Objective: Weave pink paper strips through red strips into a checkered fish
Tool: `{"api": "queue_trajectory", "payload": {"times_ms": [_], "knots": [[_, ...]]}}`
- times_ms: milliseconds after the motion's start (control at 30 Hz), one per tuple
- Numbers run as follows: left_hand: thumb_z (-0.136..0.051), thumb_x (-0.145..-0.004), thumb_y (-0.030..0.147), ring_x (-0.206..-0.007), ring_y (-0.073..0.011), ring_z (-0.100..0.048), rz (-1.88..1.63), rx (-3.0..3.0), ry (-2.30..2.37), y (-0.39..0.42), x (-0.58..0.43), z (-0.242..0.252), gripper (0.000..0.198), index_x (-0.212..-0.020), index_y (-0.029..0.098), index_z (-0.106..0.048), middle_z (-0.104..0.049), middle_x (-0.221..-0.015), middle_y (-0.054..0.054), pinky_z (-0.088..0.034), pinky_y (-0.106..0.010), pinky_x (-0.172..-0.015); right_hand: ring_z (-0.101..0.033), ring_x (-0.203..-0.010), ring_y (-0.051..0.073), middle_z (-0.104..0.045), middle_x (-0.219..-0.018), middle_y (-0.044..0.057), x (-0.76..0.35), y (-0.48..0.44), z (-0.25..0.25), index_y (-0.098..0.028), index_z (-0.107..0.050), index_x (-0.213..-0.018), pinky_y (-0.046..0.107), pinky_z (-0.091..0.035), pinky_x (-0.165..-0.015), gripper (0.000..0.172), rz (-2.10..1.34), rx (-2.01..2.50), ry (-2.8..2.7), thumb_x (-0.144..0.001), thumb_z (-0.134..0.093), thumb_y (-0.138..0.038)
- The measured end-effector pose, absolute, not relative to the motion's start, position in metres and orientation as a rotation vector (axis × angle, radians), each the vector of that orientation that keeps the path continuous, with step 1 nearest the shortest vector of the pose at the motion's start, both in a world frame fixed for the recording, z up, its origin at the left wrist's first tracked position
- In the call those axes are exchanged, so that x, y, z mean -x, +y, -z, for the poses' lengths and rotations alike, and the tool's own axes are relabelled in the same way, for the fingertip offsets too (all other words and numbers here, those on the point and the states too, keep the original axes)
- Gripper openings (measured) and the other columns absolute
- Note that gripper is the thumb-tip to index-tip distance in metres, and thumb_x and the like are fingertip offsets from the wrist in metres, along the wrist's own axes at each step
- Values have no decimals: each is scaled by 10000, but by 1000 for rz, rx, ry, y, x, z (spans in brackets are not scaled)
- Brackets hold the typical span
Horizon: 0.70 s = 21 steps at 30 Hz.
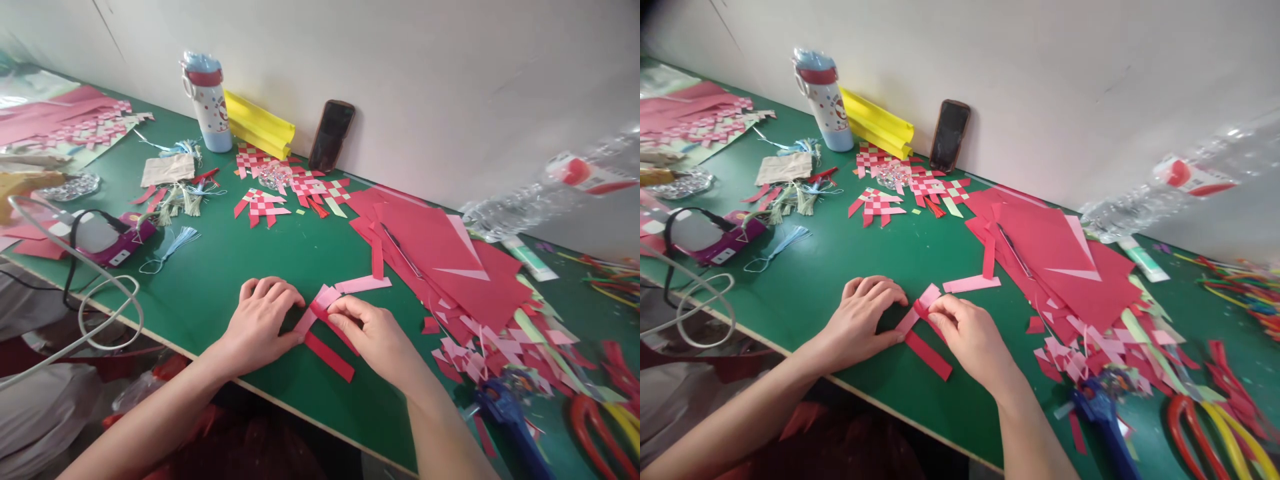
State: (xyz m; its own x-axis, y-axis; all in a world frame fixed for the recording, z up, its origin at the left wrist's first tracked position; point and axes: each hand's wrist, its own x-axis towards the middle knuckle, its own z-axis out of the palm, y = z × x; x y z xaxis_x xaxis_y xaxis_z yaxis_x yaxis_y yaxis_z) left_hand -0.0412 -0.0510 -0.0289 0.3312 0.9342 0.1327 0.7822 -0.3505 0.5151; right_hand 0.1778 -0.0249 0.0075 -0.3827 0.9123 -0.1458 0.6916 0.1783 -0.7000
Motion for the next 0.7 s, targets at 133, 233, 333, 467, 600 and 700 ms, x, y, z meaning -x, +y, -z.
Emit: {"api": "queue_trajectory", "payload": {"times_ms": [133, 233, 333, 467, 600, 700], "knots": [[-706, -796, 349, -1200, -279, -484, -585, -2234, 1533, -51, 40, 28, 418, -1162, 270, -520, -646, -1185, -32, -275, -466, -1016, -674, -764, 183, -730, -857, -10, -177, -24, -6, -280, -669, -905, 286, -488, -671, 167, -993, 1490, -2215, -937, -518, -345], [-707, -802, 361, -1203, -281, -482, -578, -2249, 1520, -51, 41, 28, 428, -1180, 282, -522, -642, -1202, -26, -271, -465, -1016, -682, -778, 200, -743, -899, 10, -178, -23, -1, -284, -665, -985, 305, -497, -667, 158, -843, 1533, -2210, -936, -520, -322], [-719, -799, 354, -1206, -277, -475, -574, -2261, 1518, -51, 41, 28, 440, -1193, 294, -533, -633, -1212, -14, -264, -460, -1016, -695, -850, 204, -747, -954, 10, -177, -23, 3, -279, -669, -980, 318, -513, -729, 170, -806, 1491, -2256, -940, -506, -260], [-722, -799, 340, -1203, -275, -471, -557, -2292, 1511, -51, 42, 28, 501, -1264, 331, -535, -619, -1219, -5, -261, -460, -1012, -689, -933, 199, -737, -1023, 16, -177, -25, 6, -272, -679, -1001, 330, -520, -816, 216, -833, 1370, -2334, -952, -478, -212], [-669, -848, 363, -1202, -280, -468, -545, -2336, 1502, -51, 42, 28, 424, -1263, 355, -580, -612, -1231, -14, -264, -469, -1012, -679, -898, 200, -725, -994, 30, -176, -25, 5, -268, -681, -983, 333, -518, -790, 212, -760, 1367, -2368, -971, -470, -249], [-618, -889, 386, -1200, -276, -472, -557, -2333, 1507, -51, 42, 28, 312, -1198, 341, -628, -620, -1228, -20, -271, -470, -1004, -674, -876, 207, -715, -967, 27, -174, -26, 3, -271, -666, -998, 327, -518, -758, 140, -694, 1424, -2370, -942, -567, -353]]}}
